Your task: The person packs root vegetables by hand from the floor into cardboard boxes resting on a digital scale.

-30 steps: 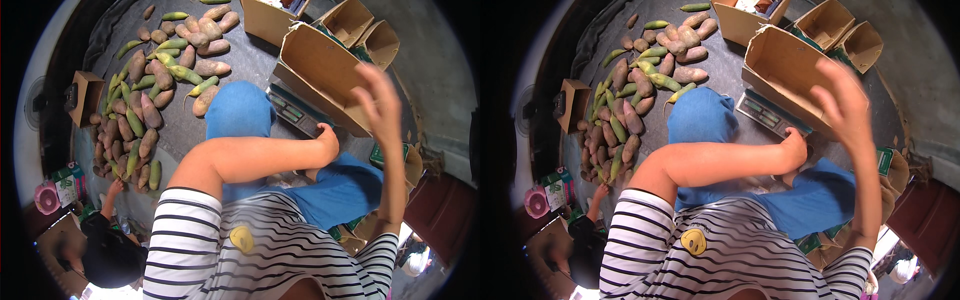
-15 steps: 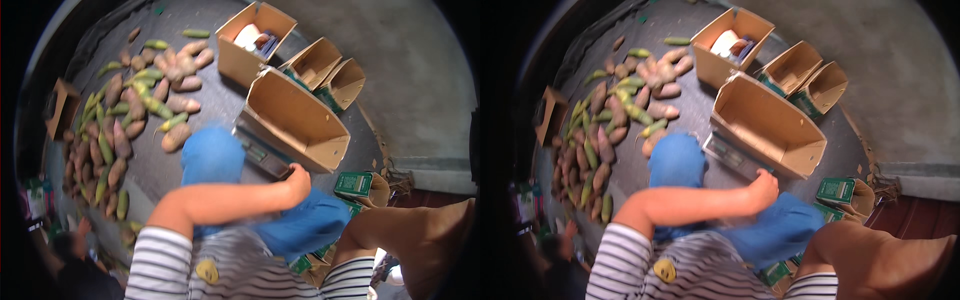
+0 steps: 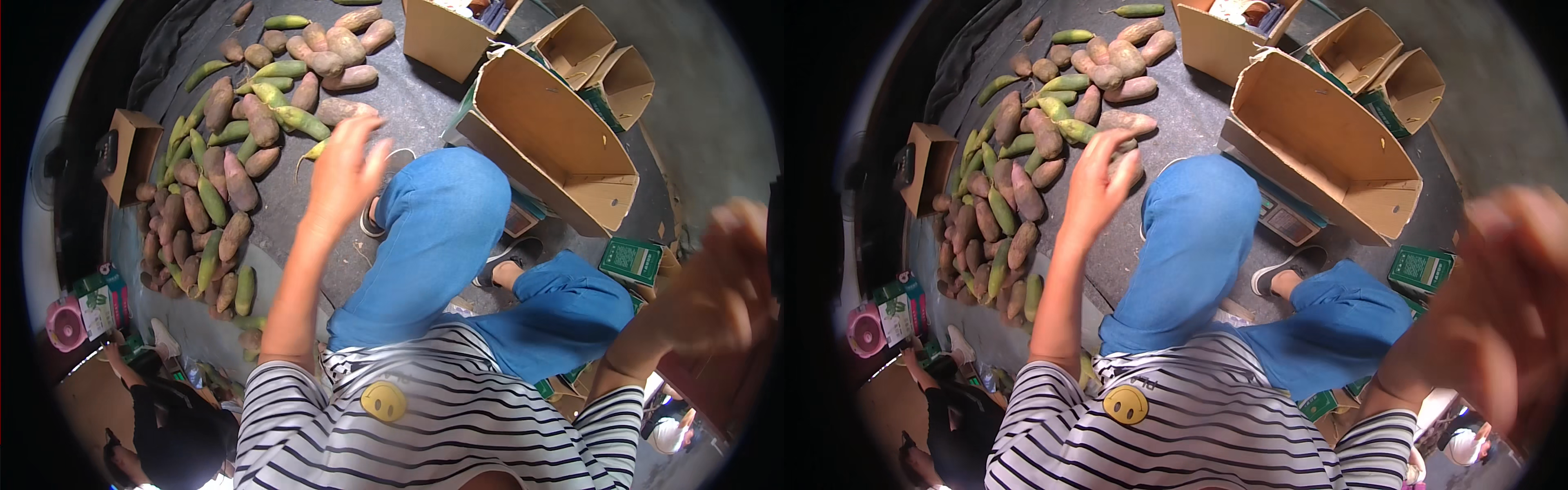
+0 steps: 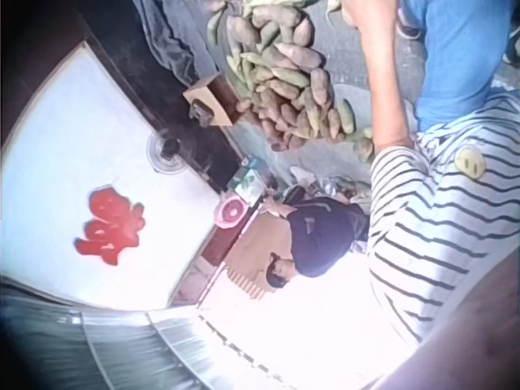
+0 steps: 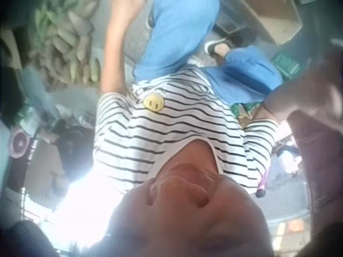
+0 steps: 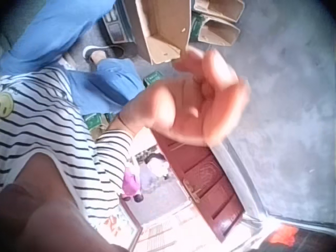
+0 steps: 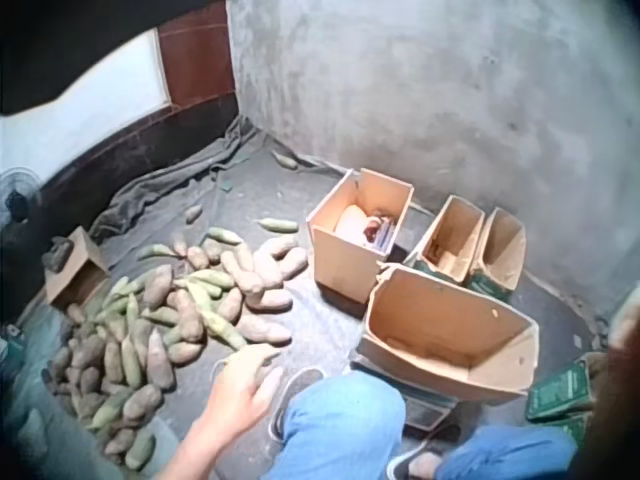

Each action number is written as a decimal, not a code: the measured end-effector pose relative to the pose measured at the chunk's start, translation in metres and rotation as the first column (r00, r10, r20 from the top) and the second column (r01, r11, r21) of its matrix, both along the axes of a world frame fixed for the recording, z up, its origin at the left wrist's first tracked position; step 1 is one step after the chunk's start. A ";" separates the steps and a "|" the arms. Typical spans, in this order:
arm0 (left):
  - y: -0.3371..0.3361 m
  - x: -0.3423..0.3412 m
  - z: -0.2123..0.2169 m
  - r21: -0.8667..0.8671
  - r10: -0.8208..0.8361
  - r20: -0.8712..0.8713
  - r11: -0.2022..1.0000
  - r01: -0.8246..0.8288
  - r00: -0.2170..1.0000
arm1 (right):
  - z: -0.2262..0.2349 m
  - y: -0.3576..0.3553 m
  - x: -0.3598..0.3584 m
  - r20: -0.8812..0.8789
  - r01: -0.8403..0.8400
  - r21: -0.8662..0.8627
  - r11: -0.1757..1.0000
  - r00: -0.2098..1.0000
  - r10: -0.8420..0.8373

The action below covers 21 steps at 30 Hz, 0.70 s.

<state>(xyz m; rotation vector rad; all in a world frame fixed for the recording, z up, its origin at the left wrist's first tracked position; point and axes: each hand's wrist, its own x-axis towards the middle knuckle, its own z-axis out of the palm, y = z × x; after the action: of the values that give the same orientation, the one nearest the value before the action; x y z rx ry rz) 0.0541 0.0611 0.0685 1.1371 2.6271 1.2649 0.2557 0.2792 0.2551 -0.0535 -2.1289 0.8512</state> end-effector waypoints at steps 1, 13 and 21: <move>-0.024 -0.008 -0.027 -0.152 0.081 0.099 0.986 -0.065 0.992 | -0.012 0.006 -0.005 0.060 0.082 -0.092 0.992 0.995 -0.077; -0.105 -0.047 -0.226 -0.674 0.400 0.182 0.716 -0.182 0.898 | -0.165 0.069 -0.017 0.876 -0.069 0.203 0.977 0.458 -0.149; -0.075 -0.050 -0.241 -0.751 0.435 0.165 0.637 -0.173 0.885 | -0.189 0.074 -0.018 0.940 -0.146 0.180 0.973 0.315 -0.127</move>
<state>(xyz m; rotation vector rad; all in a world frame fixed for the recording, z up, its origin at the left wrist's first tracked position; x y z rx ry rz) 0.0044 -0.0141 -0.1723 0.3028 2.6706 0.2603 0.2375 0.3527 0.0665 -0.5703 -3.3759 0.5738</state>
